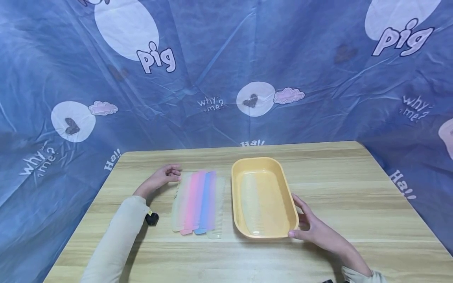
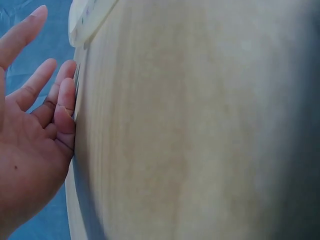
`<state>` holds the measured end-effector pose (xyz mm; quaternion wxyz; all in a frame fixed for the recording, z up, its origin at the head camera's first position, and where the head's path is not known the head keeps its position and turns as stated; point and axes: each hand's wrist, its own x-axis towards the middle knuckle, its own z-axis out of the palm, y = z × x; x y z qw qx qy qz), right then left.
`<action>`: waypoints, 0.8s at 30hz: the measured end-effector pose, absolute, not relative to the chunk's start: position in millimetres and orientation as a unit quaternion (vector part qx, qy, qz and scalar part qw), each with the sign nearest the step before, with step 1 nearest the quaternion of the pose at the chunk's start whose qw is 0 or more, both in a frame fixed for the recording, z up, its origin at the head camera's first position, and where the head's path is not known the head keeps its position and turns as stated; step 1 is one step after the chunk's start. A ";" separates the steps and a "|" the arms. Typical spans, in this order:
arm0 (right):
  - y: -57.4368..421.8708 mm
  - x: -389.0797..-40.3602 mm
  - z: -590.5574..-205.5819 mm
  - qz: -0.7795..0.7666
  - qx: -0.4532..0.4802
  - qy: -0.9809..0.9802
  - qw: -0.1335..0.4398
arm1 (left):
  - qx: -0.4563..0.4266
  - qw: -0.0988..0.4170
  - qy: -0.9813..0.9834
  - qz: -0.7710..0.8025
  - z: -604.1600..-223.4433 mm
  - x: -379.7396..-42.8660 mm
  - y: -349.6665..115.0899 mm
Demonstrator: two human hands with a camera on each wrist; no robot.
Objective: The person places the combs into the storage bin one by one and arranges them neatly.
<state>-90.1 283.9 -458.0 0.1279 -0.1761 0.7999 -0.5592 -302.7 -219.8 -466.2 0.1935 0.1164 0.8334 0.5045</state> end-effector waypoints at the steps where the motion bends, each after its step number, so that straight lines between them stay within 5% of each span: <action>1: 283.8 -90.1 -458.2 -0.559 -0.175 0.801 0.128 | 0.116 0.196 0.835 0.500 -466.4 -303.2 -219.8; 24: 283.8 -92.0 -462.4 -0.543 -0.164 0.814 0.126 | 0.136 0.247 0.863 0.420 -459.1 -306.4 -211.9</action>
